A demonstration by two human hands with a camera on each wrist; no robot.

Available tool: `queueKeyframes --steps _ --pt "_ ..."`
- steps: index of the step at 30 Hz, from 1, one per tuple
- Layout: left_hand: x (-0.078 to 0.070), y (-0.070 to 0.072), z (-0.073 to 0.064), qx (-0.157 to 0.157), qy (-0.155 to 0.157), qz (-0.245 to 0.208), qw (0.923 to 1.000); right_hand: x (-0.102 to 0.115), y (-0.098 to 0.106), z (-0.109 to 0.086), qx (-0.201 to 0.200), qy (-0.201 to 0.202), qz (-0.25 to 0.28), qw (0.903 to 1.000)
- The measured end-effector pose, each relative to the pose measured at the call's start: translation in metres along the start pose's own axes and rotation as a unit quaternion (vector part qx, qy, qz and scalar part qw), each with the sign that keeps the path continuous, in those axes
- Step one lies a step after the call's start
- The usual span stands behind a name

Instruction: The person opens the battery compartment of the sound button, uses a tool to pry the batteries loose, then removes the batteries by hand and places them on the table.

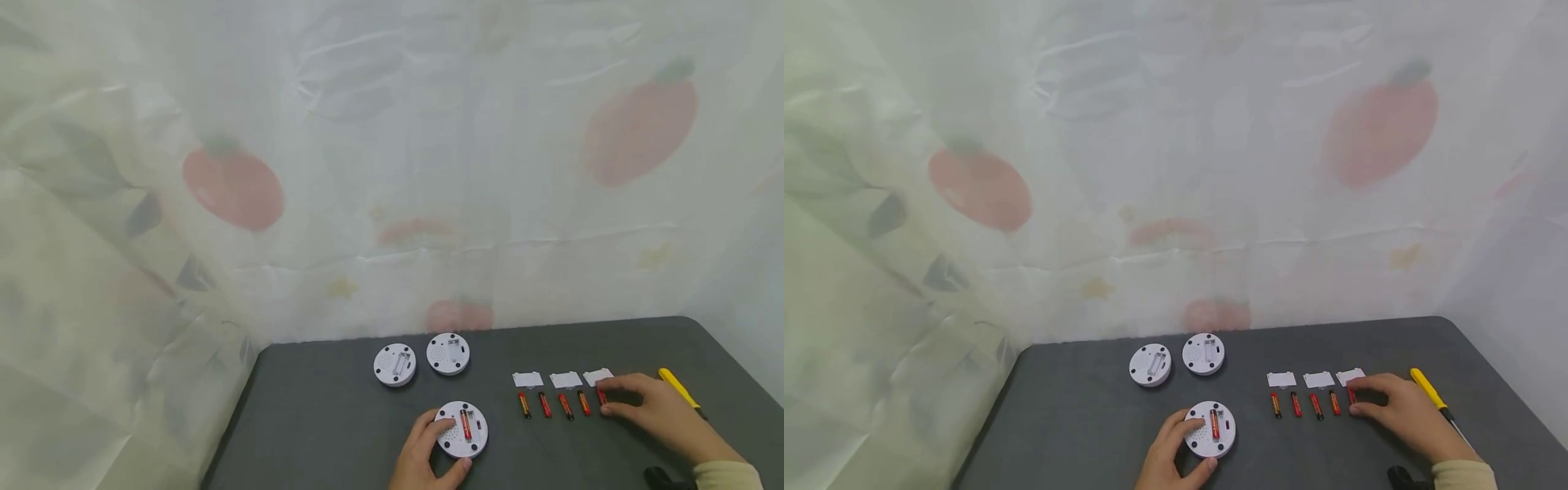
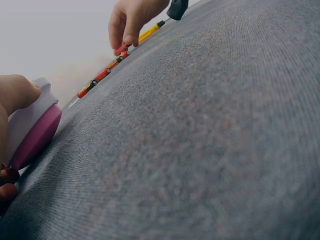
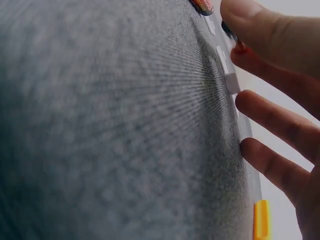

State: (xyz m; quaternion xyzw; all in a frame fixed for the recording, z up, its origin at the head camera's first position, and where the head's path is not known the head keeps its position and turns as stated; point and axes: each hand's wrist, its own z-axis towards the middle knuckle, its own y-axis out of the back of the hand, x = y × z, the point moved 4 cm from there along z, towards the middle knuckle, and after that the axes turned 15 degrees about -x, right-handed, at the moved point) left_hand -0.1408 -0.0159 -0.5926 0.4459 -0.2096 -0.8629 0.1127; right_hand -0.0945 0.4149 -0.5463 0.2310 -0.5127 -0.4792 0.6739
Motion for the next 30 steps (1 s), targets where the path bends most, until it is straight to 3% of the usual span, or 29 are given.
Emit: queueKeyframes --steps 11,19,25,27,30 --pt "0.0013 -0.001 0.0003 0.004 0.009 -0.002 0.9999 0.0004 -0.0056 0.0019 0.028 0.021 -0.011 0.9993" --pt "0.0033 -0.0011 0.0 0.005 0.009 -0.005 0.9999 0.0049 -0.0082 0.0048 0.024 0.042 -0.027 0.9985" --pt "0.0028 -0.0008 0.0008 0.01 0.015 -0.006 0.9998 0.0064 -0.007 0.0067 0.028 0.034 -0.017 0.9989" --pt "0.0027 -0.0007 0.0007 0.011 0.018 -0.007 0.9998 0.0074 -0.0057 0.0061 0.021 0.029 -0.016 0.9992" --pt "0.0021 -0.0006 0.0005 0.01 0.017 -0.006 0.9998 0.0089 -0.0026 0.0041 -0.023 0.039 -0.02 0.9988"
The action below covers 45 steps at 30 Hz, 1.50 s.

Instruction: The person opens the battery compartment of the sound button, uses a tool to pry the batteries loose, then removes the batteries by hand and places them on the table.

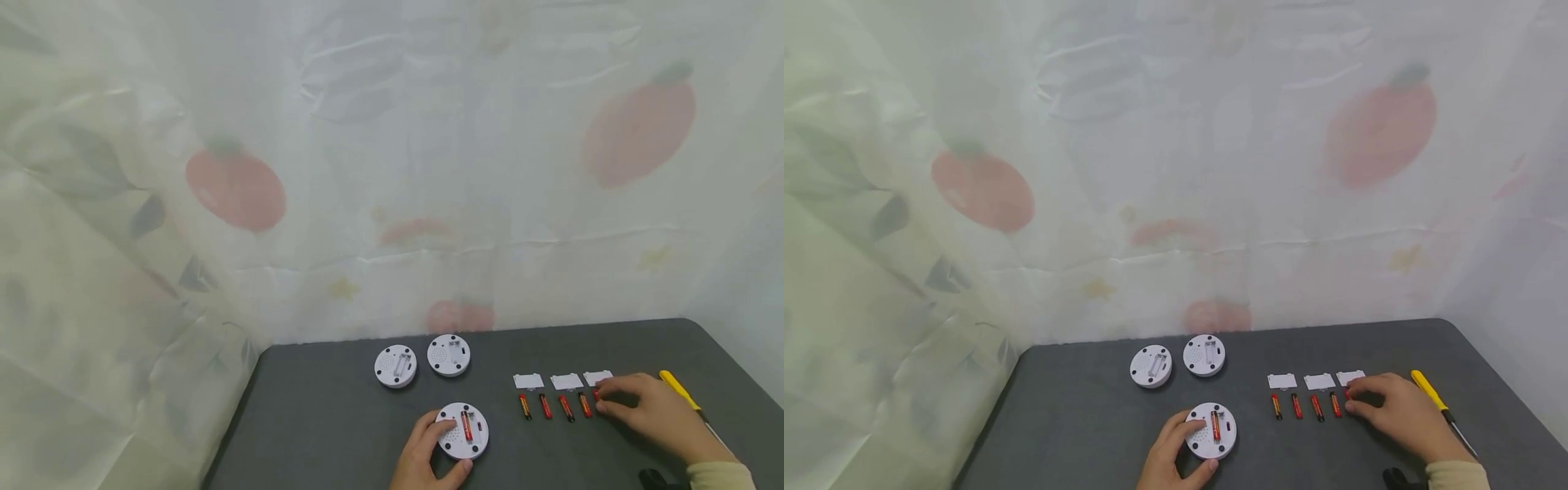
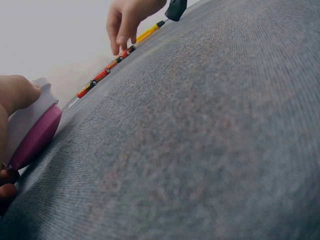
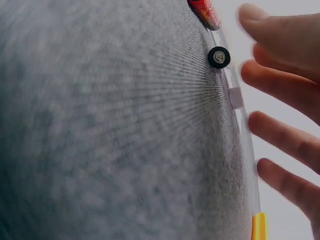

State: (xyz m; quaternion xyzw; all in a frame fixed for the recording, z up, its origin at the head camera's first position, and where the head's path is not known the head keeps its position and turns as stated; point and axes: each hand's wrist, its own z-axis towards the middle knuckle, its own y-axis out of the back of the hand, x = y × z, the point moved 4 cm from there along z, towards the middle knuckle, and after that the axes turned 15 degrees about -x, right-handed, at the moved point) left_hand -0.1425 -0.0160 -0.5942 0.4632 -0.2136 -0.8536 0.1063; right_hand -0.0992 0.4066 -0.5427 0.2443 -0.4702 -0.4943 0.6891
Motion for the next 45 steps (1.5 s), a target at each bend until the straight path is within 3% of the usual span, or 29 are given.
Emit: queueKeyframes --steps 4,6,10,18,27,35,45 --pt "0.0 -0.001 0.0 0.001 0.002 -0.004 1.0 0.004 0.004 -0.002 -0.08 0.01 0.005 0.9967" --pt "0.0 -0.001 0.0 0.004 0.008 -0.008 0.9999 0.01 0.003 -0.002 -0.096 0.005 0.019 0.9952" --pt "0.0 -0.001 0.0 0.005 0.016 -0.011 0.9998 0.036 -0.006 0.001 -0.111 0.027 0.049 0.9922" --pt "-0.001 -0.001 -0.001 -0.004 -0.003 -0.007 1.0 0.093 -0.037 0.001 -0.134 0.135 0.101 0.9766" --pt "-0.002 0.0 -0.001 0.004 -0.006 0.004 1.0 0.144 -0.066 -0.008 -0.087 0.134 0.129 0.9787" --pt "-0.005 0.0 0.0 0.012 -0.025 0.013 0.9995 0.18 -0.074 -0.017 -0.073 0.186 0.197 0.9598" --pt "-0.007 0.0 -0.001 0.019 -0.045 0.022 0.9986 0.2 -0.08 -0.021 -0.103 0.222 0.15 0.9578"
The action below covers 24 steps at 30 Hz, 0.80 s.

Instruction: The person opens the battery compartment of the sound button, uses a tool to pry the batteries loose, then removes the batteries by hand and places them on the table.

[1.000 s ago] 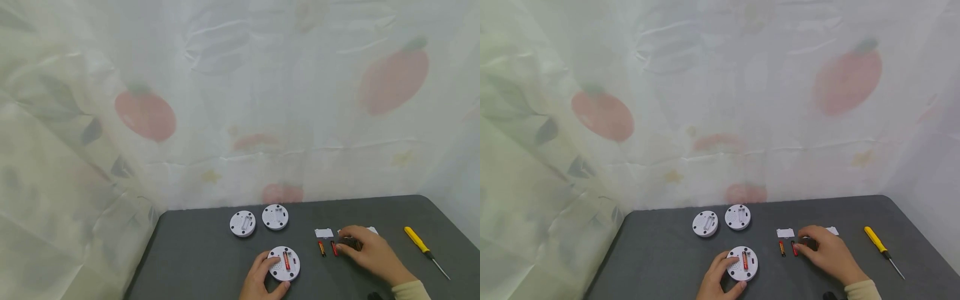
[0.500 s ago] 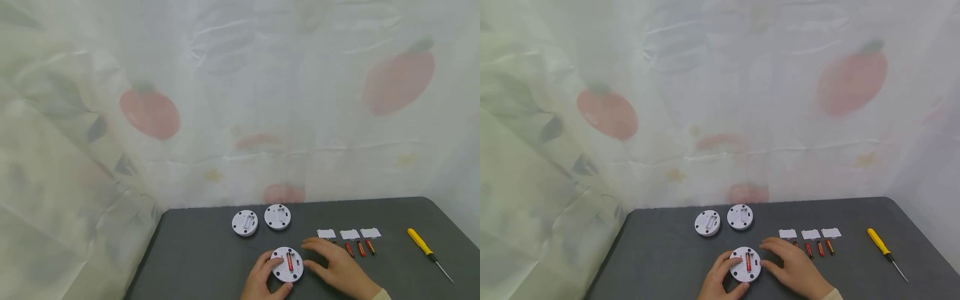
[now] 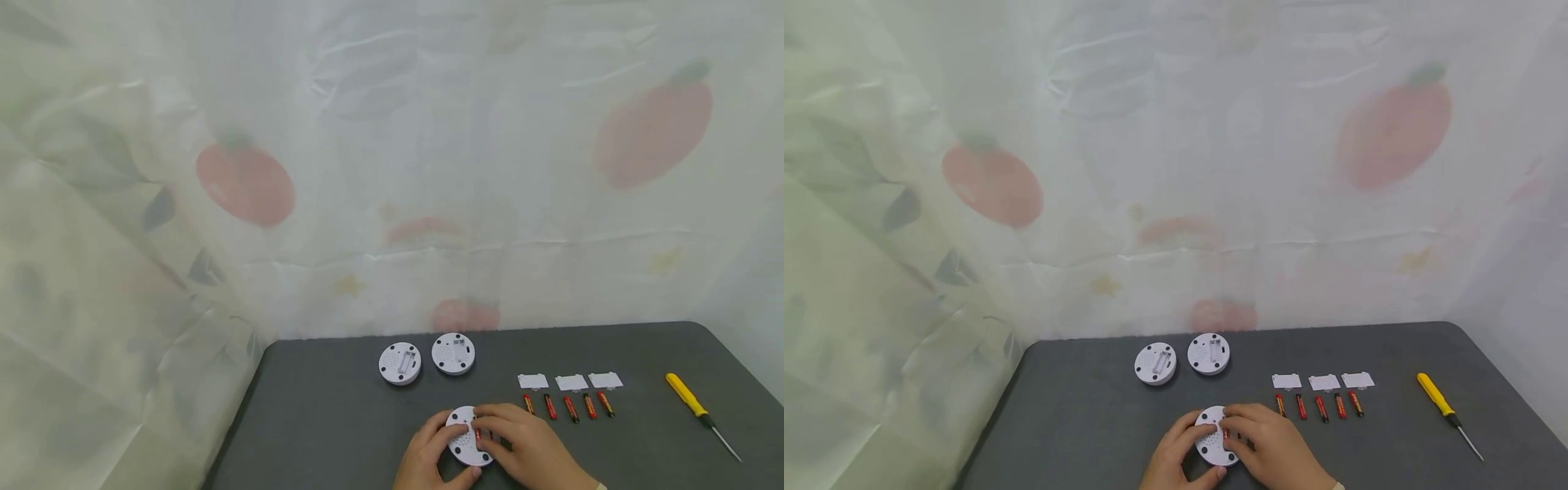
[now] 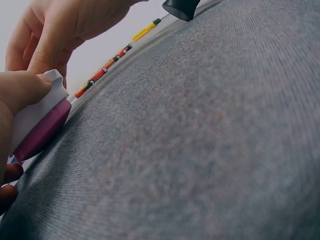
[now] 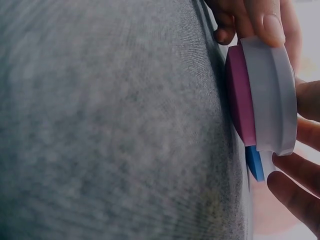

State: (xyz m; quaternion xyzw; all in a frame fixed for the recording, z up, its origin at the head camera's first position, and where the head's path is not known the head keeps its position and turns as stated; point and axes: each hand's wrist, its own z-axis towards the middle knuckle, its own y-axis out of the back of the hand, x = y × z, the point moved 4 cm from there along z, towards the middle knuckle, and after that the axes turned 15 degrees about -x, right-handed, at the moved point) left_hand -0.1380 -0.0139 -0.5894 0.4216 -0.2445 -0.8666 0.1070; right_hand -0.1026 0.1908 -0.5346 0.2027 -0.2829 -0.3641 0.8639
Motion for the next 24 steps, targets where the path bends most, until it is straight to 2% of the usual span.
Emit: queueKeyframes --steps 7,12,19,24 --pt "-0.001 0.0006 -0.0006 0.008 0.023 0.001 0.9997 0.0023 -0.0012 0.0001 -0.015 0.004 0.013 0.9998" --pt "-0.0009 0.0005 -0.0008 0.011 0.027 0.005 0.9995 0.0026 -0.002 -0.0011 -0.006 -0.009 0.007 0.9999" --pt "-0.0009 0.0004 -0.0007 0.013 0.028 0.003 0.9995 0.0007 -0.0029 -0.0018 0.029 -0.06 0.01 0.9978" --pt "-0.0007 0.0002 -0.0006 0.008 0.019 0.004 0.9998 -0.0004 -0.0022 -0.002 0.024 -0.075 0.003 0.9969"
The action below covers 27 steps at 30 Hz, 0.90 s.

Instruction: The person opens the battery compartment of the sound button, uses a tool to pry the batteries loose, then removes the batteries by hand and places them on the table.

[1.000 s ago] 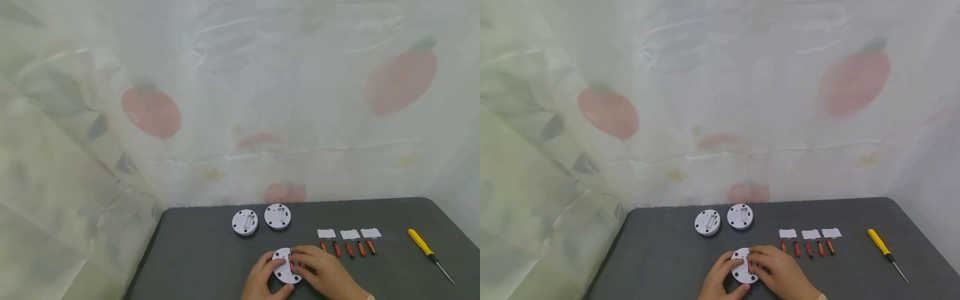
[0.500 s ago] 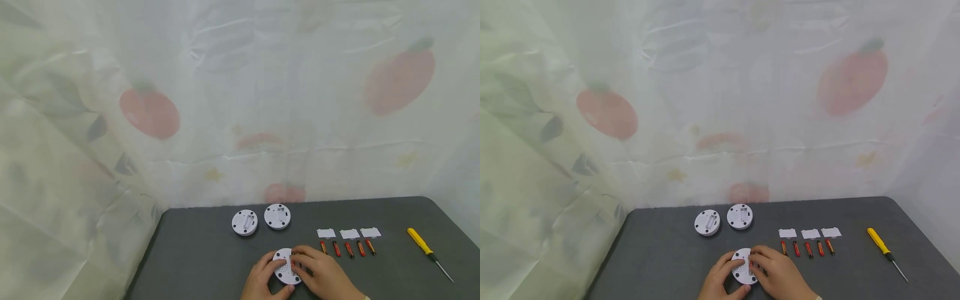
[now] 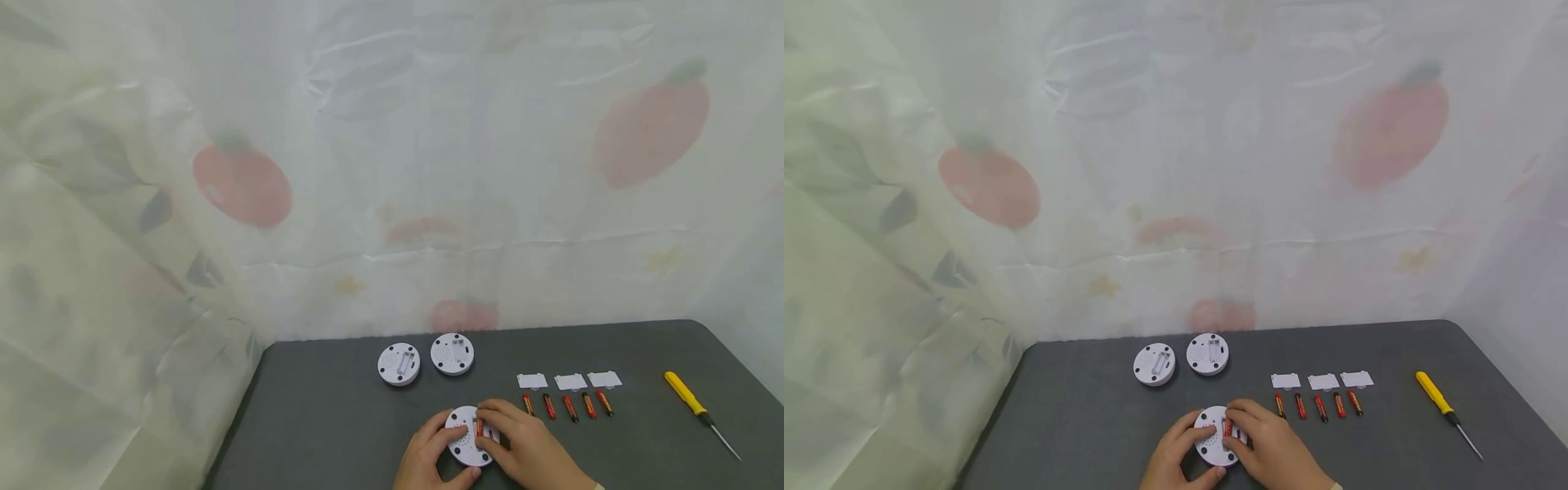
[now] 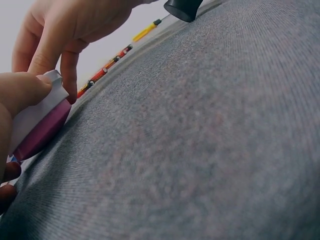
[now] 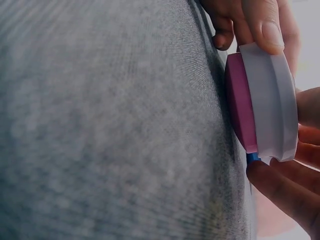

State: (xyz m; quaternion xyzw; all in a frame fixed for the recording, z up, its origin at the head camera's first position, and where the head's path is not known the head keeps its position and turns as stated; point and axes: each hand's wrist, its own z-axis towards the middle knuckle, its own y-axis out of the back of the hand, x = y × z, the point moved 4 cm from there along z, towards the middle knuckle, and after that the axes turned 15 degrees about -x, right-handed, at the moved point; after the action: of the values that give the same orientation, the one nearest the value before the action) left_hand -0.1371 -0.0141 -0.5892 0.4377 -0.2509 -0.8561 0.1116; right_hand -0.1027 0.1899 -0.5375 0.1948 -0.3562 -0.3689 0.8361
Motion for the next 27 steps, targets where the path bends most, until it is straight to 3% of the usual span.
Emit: queueKeyframes --steps 9,16,21,27 --pt "0.001 -0.002 0.0 -0.005 -0.005 0.0 1.0 -0.003 0.002 0.0 0.015 -0.023 0.0 0.9996" --pt "0.002 -0.001 0.0 -0.017 -0.018 0.014 0.9996 -0.009 0.006 0.001 0.01 -0.01 0.001 0.9999" --pt "0.002 -0.001 0.0 -0.012 -0.002 0.019 0.9997 -0.03 0.017 0.002 -0.013 -0.019 0.022 0.9995" --pt "0.002 -0.001 -0.001 -0.015 0.004 0.017 0.9997 -0.066 0.044 0.003 -0.062 -0.005 -0.029 0.9977"
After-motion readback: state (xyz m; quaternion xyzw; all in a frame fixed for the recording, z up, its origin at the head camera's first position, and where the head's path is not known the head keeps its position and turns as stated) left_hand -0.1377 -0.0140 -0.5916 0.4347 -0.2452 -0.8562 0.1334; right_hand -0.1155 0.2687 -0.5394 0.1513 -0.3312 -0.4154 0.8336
